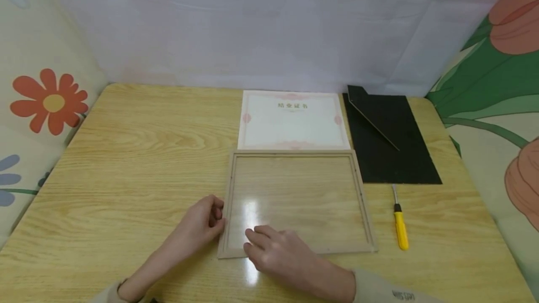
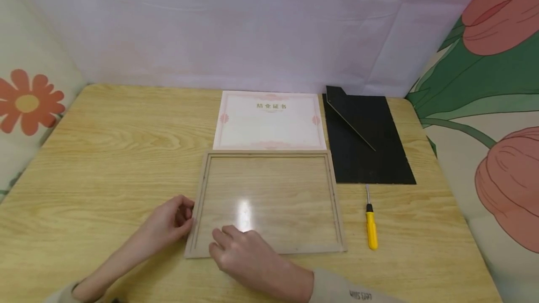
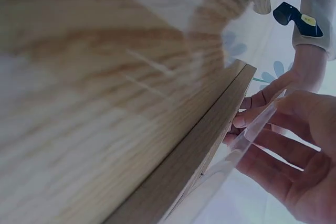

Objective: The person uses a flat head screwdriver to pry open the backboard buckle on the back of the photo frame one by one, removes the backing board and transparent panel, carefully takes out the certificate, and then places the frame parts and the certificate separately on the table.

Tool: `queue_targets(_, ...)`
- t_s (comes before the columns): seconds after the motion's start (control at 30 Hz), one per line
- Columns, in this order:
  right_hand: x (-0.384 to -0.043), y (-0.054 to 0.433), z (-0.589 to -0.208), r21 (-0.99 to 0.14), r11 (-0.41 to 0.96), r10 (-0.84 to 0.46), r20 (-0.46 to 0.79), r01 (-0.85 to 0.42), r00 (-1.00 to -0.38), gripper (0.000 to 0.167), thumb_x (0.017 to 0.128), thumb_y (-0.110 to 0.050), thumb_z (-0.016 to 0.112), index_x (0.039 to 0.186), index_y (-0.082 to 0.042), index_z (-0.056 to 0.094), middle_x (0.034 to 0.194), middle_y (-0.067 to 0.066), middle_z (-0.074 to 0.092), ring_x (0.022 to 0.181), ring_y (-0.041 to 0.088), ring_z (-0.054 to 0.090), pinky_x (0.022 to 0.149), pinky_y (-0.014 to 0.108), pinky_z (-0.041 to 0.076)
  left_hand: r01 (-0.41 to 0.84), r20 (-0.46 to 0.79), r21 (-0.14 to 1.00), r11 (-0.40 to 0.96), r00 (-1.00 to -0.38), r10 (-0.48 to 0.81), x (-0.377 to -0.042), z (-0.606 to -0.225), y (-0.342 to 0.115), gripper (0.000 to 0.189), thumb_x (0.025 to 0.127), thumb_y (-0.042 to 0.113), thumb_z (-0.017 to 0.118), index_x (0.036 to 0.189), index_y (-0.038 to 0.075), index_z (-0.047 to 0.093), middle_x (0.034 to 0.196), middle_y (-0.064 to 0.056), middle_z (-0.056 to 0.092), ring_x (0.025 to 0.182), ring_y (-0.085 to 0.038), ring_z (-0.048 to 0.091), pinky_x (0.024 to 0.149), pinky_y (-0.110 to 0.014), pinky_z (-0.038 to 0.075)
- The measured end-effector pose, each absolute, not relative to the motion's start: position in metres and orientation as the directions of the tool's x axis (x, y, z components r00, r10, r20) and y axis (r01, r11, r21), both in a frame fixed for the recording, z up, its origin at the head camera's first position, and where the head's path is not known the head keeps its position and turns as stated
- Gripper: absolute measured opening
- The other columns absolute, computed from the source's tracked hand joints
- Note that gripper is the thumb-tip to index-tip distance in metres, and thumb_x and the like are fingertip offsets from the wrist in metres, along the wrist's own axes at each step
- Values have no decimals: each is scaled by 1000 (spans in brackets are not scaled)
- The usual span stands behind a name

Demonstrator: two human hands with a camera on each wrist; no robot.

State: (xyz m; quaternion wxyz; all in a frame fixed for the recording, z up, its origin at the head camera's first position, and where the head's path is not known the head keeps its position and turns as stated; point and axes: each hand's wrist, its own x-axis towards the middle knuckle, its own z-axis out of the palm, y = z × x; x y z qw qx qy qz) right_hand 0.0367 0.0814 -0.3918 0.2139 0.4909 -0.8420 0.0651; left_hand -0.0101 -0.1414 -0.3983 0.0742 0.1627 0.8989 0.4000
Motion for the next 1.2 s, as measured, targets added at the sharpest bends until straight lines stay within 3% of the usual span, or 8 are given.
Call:
queue_targets(0.17, 38, 80, -394, 148, 496, -824, 390, -856, -410, 5, 87, -15, 66, 86, -16, 71, 102, 2, 68, 92, 13, 63, 62, 16, 54, 258, 3, 736, 625, -926, 379, -12, -397, -143, 21, 78, -12, 68, 95, -8, 56, 76, -1, 52, 67, -10, 52, 56, -23, 50)
queue_targets(0.3, 39, 79, -396, 177, 496, -837, 357, -850, -414, 1, 85, -17, 68, 86, -17, 69, 99, -1, 65, 89, 12, 61, 58, 14, 52, 339, 43, 668, 663, -906, 420, -18, -395, -148, 22, 80, -8, 70, 98, -6, 58, 80, -2, 54, 71, -12, 53, 59, -26, 50)
queue_targets(0.43, 39, 78, -399, 171, 516, -826, 360, -839, -434, 4, 84, -19, 69, 85, -18, 66, 93, -3, 60, 87, 10, 59, 53, 14, 50, 474, 125, 522, 710, -865, 486, -31, -392, -155, 38, 79, 0, 75, 112, -7, 59, 100, -13, 60, 90, -25, 59, 79, -38, 54)
queue_targets(0.53, 38, 78, -401, 126, 538, -801, 384, -833, -459, 5, 84, -15, 69, 85, -17, 65, 92, -2, 59, 87, 11, 59, 53, 14, 50, 585, 172, 414, 697, -802, 571, -43, -391, -160, 56, 80, 7, 77, 128, -8, 53, 125, -23, 56, 115, -37, 53, 98, -52, 45)
queue_targets(0.67, 37, 87, -396, -72, 567, -746, 377, -821, -549, 11, 83, -17, 73, 93, -15, 70, 105, 5, 65, 96, 16, 61, 73, 17, 54, 685, 148, 347, 641, -715, 684, -56, -393, -166, 68, 85, 17, 74, 138, -10, 43, 145, -26, 39, 132, -43, 37, 106, -58, 33)
queue_targets(0.83, 37, 137, -386, -311, 640, -609, 352, -702, -711, 30, 81, -15, 77, 110, -9, 70, 116, 9, 64, 104, 20, 61, 85, 31, 54, 735, 102, 324, 596, -654, 750, -65, -394, -170, 74, 87, 24, 72, 141, -12, 36, 150, -27, 30, 136, -43, 30, 108, -57, 29)
queue_targets(1.03, 57, 214, -392, -272, 782, -530, 185, -561, -828, 56, 75, -24, 83, 125, -13, 63, 137, 14, 52, 119, 30, 52, 95, 49, 48, 744, 80, 329, 581, -635, 768, -72, -394, -171, 78, 86, 31, 73, 140, -12, 37, 152, -26, 27, 138, -42, 27, 110, -55, 27)
queue_targets(1.2, 71, 238, -402, -218, 808, -548, 61, -547, -834, 56, 82, -26, 77, 133, -15, 59, 144, 12, 46, 127, 32, 45, 99, 53, 43, 730, 34, 340, 593, -640, 768, -72, -393, -173, 83, 86, 39, 71, 142, -10, 36, 155, -24, 21, 141, -41, 22, 112, -55, 24)
